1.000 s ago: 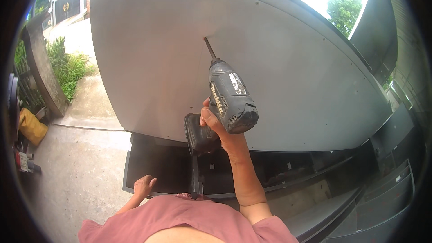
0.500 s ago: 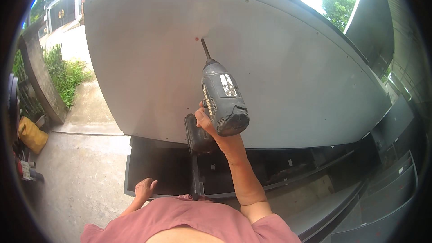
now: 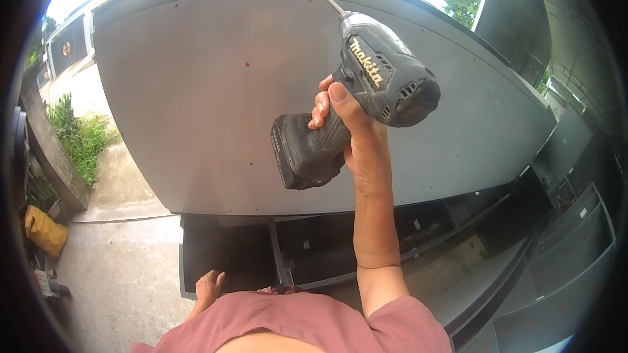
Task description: The person picks up a power drill and drives screws into cabinet panels to assemble the wooden furniture.
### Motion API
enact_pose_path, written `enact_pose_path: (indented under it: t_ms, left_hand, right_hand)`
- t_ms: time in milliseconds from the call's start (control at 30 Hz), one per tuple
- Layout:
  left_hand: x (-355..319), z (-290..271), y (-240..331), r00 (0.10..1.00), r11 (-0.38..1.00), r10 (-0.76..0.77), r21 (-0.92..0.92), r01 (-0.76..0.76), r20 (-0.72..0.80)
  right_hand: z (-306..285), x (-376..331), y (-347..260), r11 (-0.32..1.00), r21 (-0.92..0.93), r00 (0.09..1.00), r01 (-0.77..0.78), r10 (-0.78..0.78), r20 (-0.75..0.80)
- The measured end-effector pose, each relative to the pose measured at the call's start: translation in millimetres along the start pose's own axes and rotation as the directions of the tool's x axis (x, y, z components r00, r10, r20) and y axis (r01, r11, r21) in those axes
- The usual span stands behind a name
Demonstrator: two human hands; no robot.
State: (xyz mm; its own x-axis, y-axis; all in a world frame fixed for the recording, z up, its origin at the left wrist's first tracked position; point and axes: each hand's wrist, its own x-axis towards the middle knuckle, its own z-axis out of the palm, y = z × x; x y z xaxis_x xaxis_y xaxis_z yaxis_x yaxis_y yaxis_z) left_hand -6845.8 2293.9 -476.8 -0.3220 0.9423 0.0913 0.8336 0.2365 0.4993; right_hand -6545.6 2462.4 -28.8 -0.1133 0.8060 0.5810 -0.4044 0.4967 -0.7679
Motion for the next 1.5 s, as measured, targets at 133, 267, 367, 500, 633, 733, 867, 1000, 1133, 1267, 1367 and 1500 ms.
enact_pose_path:
  t_ms: [133,267,367,500,633,733,867,1000,1133,1267,1367,1500]
  left_hand:
    - [-2.6,0.6,5.9,0.999,1.0,-0.025,-0.003,0.025,0.025]
    - [-2.9,0.7,12.7,1.0,1.0,-0.02,0.0,0.02,0.012]
    - [-2.5,-3.0,12.4,1.0,1.0,-0.016,0.012,0.015,0.009]
    - [-1.4,-4.8,8.8,1.0,1.0,-0.011,0.004,0.011,0.005]
    - [8.9,-8.7,16.5,1.0,1.0,0.01,0.023,-0.01,0.001]
    - [10.3,-10.4,14.3,1.0,1.0,0.008,0.028,-0.008,0.006]
    - [14.3,-6.2,-8.1,0.999,0.999,-0.038,0.014,0.037,0.032]
    - [31.8,-22.5,-38.2,0.996,0.999,-0.04,0.017,0.039,0.076]
    - [43.6,-31.8,-93.7,1.0,0.999,0.01,0.039,-0.011,0.015]
    - [49.7,-34.7,-90.2,0.993,0.917,-0.122,-0.383,0.113,0.0]
    - [55.4,-31.9,-70.8,0.997,0.935,-0.07,-0.344,0.081,0.044]
    - [56.0,-12.9,-81.5,0.981,0.936,-0.158,-0.299,0.185,0.112]
  right_hand:
    - [1.3,2.1,-1.2,1.0,-0.014,1.0,-0.012,0.012,0.026]
    - [-5.5,1.1,-4.2,1.0,-0.006,1.0,-0.012,0.012,0.007]
    - [-5.7,0.5,-3.5,1.0,0.005,1.0,-0.021,0.021,0.006]
    - [-3.3,-0.6,-3.6,0.998,0.051,1.0,-0.021,0.02,0.014]
    - [-6.5,3.8,-6.9,0.998,0.047,1.0,-0.03,0.03,-0.003]
    - [-4.6,6.1,-2.8,0.999,0.045,1.0,-0.019,0.02,-0.014]
    - [-0.8,8.6,3.6,0.998,0.068,1.0,-0.003,0.004,-0.013]
    - [3.4,8.9,10.6,0.998,0.059,0.995,0.006,0.0,-0.096]
    - [6.6,5.6,17.0,0.995,0.094,0.981,0.015,0.003,-0.194]
    - [9.4,0.5,16.7,0.98,0.149,0.933,0.129,-0.069,-0.354]
    - [10.6,5.2,13.6,0.982,0.065,0.893,0.178,-0.133,-0.43]
    - [11.8,11.4,15.8,0.986,-0.021,0.893,0.163,-0.157,-0.422]
